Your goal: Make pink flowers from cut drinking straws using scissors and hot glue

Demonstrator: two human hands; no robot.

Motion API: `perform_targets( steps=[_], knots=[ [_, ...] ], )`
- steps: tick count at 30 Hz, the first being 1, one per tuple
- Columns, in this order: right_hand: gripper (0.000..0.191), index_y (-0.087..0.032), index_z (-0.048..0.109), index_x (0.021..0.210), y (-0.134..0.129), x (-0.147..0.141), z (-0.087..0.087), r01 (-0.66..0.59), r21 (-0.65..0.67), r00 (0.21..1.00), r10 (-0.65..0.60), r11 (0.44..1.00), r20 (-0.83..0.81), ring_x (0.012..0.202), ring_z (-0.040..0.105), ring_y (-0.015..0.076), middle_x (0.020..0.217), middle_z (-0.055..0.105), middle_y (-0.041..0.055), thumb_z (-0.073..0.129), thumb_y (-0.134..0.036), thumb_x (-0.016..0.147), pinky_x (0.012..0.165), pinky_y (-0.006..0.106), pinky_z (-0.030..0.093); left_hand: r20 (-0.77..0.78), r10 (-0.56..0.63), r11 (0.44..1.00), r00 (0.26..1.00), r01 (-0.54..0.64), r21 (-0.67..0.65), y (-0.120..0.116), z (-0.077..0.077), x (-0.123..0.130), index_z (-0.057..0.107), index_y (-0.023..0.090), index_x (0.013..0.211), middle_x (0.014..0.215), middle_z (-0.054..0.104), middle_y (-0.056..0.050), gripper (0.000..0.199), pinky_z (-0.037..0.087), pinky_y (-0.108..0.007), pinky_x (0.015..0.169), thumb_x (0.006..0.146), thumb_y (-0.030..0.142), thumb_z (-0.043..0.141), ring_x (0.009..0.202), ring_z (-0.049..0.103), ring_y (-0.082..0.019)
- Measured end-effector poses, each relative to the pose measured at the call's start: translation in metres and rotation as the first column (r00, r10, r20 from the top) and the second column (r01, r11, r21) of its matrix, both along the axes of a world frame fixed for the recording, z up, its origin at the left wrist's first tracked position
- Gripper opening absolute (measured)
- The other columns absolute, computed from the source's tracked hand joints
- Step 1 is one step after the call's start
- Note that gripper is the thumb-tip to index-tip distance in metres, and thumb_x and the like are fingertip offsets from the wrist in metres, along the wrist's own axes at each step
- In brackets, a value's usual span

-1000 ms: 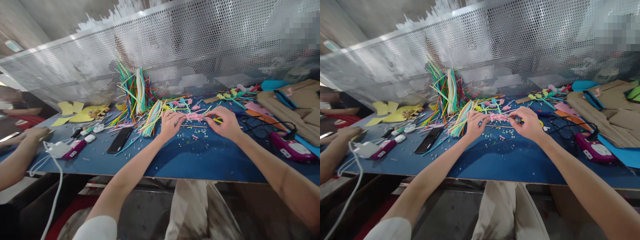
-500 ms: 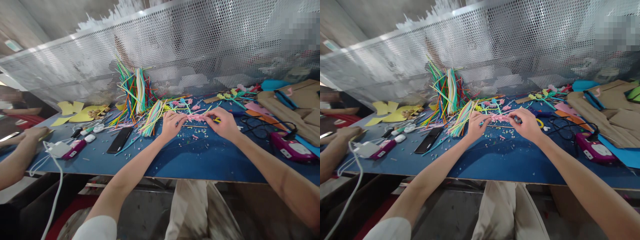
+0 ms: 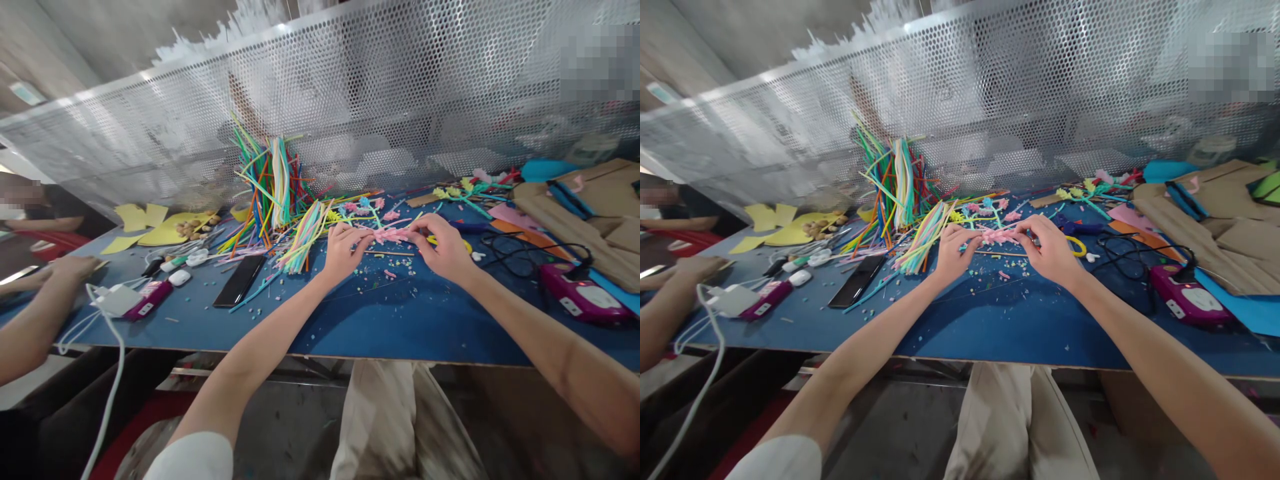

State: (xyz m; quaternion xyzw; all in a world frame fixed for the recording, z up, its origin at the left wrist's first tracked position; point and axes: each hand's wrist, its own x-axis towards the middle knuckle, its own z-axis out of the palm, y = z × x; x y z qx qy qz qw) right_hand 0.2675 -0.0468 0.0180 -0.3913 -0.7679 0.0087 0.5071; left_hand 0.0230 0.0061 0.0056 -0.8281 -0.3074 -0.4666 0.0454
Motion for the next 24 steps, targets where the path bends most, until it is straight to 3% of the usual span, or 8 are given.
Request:
perform_targets(
  steps=[11,16,21,24],
  knots=[
    [0.013,-0.026,0.053,0.092,0.002,0.007,-0.001,0.052,-0.12,0.989,-0.068,0.991,-0.131,0.08,0.056,0.0209,0.088,0.059,0.0047,0.047,-0.035,0.099,0.076,0.039,0.046,0.014,0.031,0.999,0.999,-0.031,-0.022,0.002,0.0,-0.001,0.076,0.024,0.101,0.087,0.076,-0.003,0.026,0.043,-0.037,0.089,0.1,0.04,0.056,0.089,0.06,-0.02],
    [0.019,-0.026,0.052,0.093,0.001,0.008,-0.001,0.005,-0.191,0.967,-0.054,0.982,-0.25,0.074,0.053,0.0201,0.084,0.055,0.004,0.046,-0.043,0.099,0.07,0.039,0.045,0.02,0.023,1.0,1.0,-0.023,-0.017,0.003,0.0,-0.002,0.076,0.024,0.1,0.088,0.076,-0.002,0.026,0.042,-0.037,0.087,0.1,0.04,0.055,0.087,0.059,-0.019],
    [0.018,-0.027,0.045,0.086,-0.002,0.01,0.003,-0.077,-0.131,0.902,0.013,0.988,-0.431,0.073,0.049,0.021,0.083,0.051,0.0043,0.043,-0.041,0.098,0.069,0.041,0.046,0.032,0.027,0.999,0.999,-0.026,-0.024,0.004,-0.001,-0.002,0.075,0.024,0.1,0.09,0.076,-0.002,0.025,0.042,-0.037,0.089,0.099,0.041,0.056,0.089,0.059,-0.019],
    [0.024,-0.025,0.041,0.075,-0.002,0.018,0.003,-0.088,-0.1,0.906,0.038,0.991,-0.422,0.066,0.044,0.0205,0.072,0.043,0.0038,0.043,-0.036,0.096,0.063,0.041,0.041,0.038,0.049,0.998,0.998,-0.048,-0.03,0.004,-0.002,-0.002,0.075,0.025,0.101,0.089,0.076,-0.002,0.026,0.042,-0.038,0.089,0.1,0.042,0.055,0.09,0.059,-0.02]
  ],
)
